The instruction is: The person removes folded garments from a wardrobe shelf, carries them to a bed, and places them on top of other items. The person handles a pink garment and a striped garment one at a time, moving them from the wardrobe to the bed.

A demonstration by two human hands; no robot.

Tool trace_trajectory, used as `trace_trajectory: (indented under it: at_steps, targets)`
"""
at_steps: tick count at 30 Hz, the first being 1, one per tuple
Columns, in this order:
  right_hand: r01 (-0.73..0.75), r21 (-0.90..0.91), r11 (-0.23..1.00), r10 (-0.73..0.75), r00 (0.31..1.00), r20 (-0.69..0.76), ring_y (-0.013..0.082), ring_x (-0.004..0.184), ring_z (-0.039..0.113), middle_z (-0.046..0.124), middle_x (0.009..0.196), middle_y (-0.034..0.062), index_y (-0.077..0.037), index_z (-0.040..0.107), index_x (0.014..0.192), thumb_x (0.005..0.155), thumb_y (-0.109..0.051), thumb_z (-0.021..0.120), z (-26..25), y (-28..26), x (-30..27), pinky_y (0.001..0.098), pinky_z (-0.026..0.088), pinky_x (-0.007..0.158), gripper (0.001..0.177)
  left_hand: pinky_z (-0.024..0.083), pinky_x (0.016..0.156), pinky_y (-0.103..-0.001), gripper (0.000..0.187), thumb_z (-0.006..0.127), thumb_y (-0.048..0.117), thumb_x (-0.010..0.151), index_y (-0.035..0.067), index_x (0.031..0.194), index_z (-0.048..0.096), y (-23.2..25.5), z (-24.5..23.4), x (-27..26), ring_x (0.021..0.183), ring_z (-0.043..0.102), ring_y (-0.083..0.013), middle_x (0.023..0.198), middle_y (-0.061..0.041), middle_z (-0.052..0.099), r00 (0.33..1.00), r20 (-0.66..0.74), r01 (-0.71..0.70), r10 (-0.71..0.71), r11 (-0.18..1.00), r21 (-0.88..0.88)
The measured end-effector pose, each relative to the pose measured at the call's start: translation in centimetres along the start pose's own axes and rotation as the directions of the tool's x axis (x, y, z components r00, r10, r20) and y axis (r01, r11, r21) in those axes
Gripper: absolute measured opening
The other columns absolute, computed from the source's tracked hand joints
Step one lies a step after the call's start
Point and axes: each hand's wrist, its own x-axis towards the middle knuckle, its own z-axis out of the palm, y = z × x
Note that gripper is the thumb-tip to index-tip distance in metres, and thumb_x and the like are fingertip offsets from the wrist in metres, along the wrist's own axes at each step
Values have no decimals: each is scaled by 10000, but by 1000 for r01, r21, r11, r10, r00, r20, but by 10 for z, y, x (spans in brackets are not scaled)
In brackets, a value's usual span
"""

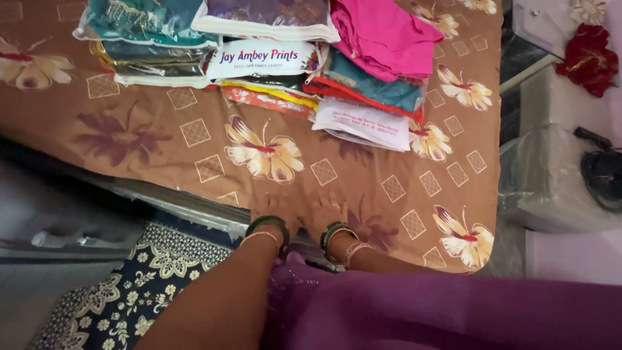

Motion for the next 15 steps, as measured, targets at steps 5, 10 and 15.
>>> trace_trajectory:
  at_steps: [5, 10, 15]
  targets:
    - [41, -144, 989, -17, 986, 167, 379, 1550, 128, 201, 1688, 107, -206, 371, 1561, 987, -519, 488, 10, 11, -16, 640, 92, 1226, 665, 142, 1247, -591, 878, 639, 414, 932, 155, 1634, 178, 8, 15, -9, 1590, 36, -273, 1715, -101, 89, 998, -14, 55, -56, 998, -21]
    - [88, -128, 988, -82, 995, 56, 298, 1575, 172, 231, 1670, 117, -143, 341, 1570, 966, -527, 547, 33, 18, -28, 599, 103, 1258, 745, 127, 1268, -596, 861, 610, 481, 952, 150, 1631, 197, 8, 50, -10, 1604, 56, -269, 1712, -81, 143, 996, -36, 78, -80, 995, -55]
    - [31, -48, 998, -26, 994, 102, 336, 1544, 170, 193, 1679, 111, -163, 285, 1589, 949, -542, 563, 36, 16, -51, 598, 114, 1236, 794, 128, 1240, -606, 777, 577, 355, 975, 214, 1633, 189, 5, 69, -19, 1595, 24, -251, 1723, -60, 102, 995, -24, 92, -94, 992, -90]
